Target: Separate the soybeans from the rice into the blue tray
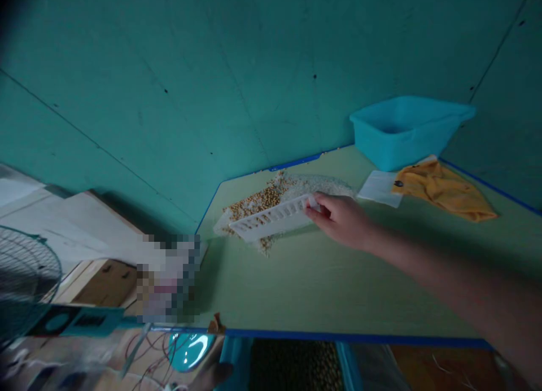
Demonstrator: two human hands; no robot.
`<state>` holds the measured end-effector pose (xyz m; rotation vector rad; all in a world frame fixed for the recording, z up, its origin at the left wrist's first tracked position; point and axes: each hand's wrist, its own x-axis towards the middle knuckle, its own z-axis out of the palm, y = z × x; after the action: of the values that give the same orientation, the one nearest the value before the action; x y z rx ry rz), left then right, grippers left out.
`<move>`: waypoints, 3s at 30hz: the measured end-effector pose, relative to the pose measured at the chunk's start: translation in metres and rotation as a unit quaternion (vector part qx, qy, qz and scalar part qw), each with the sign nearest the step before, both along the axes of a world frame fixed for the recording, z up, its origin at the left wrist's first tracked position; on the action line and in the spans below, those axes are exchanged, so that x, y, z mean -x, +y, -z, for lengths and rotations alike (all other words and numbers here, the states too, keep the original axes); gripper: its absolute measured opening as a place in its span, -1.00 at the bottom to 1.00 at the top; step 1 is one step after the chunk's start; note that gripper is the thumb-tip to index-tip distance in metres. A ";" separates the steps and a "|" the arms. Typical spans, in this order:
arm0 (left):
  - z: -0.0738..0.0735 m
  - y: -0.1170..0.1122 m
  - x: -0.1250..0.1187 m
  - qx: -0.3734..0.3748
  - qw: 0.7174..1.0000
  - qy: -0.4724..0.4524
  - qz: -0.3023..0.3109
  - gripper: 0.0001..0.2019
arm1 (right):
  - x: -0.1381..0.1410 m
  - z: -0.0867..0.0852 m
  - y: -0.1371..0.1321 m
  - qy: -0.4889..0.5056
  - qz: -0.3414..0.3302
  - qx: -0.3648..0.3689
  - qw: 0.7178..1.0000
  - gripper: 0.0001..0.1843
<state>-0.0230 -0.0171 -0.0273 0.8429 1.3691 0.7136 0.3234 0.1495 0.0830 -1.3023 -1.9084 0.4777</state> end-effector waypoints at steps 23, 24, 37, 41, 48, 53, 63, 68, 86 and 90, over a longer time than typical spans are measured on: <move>-0.017 -0.011 -0.019 -0.020 0.996 -0.081 -0.044 -0.43 | 0.001 0.000 -0.003 0.016 0.005 0.046 0.999 -0.70; -0.018 -0.011 -0.020 -0.018 0.995 -0.083 -0.044 -0.42 | 0.000 0.001 -0.003 0.022 0.011 0.048 0.999 -0.70; -0.004 -0.011 -0.012 -0.020 0.996 -0.081 -0.019 -0.44 | 0.006 -0.006 -0.008 0.072 -0.024 0.072 0.995 -0.67; -0.003 -0.008 -0.014 -0.040 0.995 -0.090 -0.013 -0.43 | 0.007 -0.008 -0.011 0.070 -0.069 0.083 0.992 -0.68; 0.003 -0.008 -0.012 -0.036 0.994 -0.100 0.006 -0.49 | 0.007 -0.008 -0.013 0.062 -0.076 0.095 0.991 -0.68; 0.008 -0.010 -0.011 -0.042 0.991 -0.130 -0.003 -0.48 | 0.005 -0.005 -0.011 0.054 -0.066 0.109 0.990 -0.63; 0.007 -0.011 -0.013 -0.022 0.989 -0.142 -0.025 -0.53 | 0.004 -0.005 -0.011 0.083 -0.082 0.127 0.985 -0.52; 0.005 -0.011 -0.014 -0.022 0.990 -0.136 -0.019 -0.52 | 0.007 -0.007 -0.015 0.067 -0.107 0.141 0.982 -0.51; -0.014 -0.006 -0.022 -0.006 0.989 -0.147 -0.014 -0.50 | 0.017 -0.018 -0.027 0.103 -0.161 0.243 0.951 -0.58; -0.010 -0.008 -0.019 -0.011 0.990 -0.138 -0.007 -0.47 | 0.019 -0.022 -0.028 0.113 -0.168 0.260 0.944 -0.59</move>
<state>-0.0042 -0.0246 -0.0173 0.7230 1.1206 0.8258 0.3041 0.1214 0.1053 -1.1653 -1.8763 1.3212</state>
